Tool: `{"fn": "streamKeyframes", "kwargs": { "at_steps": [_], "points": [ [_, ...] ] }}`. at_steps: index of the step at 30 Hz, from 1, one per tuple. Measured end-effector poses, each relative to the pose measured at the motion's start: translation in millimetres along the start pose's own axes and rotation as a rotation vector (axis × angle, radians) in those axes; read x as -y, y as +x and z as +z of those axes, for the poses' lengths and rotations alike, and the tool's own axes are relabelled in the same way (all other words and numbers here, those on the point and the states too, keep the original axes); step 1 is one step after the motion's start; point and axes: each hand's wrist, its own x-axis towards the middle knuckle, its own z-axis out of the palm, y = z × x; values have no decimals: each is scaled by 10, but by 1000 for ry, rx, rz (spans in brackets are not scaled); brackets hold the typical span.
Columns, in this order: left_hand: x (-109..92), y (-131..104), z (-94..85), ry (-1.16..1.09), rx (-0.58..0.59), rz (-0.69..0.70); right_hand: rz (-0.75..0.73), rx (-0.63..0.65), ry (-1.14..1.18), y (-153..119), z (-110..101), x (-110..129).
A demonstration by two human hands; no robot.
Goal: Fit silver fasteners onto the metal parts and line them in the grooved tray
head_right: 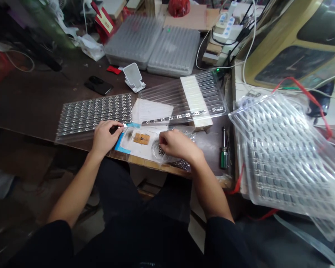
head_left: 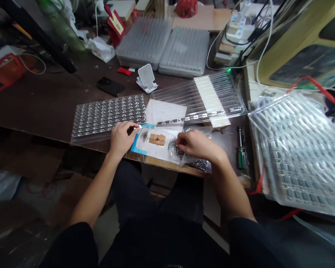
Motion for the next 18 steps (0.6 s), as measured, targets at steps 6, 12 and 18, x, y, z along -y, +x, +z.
{"fn": "streamKeyframes", "kwargs": {
  "at_steps": [6, 12, 18],
  "points": [
    [169, 18, -123, 111, -4, 56, -1, -12, -3, 6, 25, -7],
    [-143, 160, -37, 21, 37, 118, -42, -9, -25, 12, -1, -80],
    [-498, 395, 358, -83, 155, 176, -104, -149, 54, 108, 107, 15]
  ]
}}
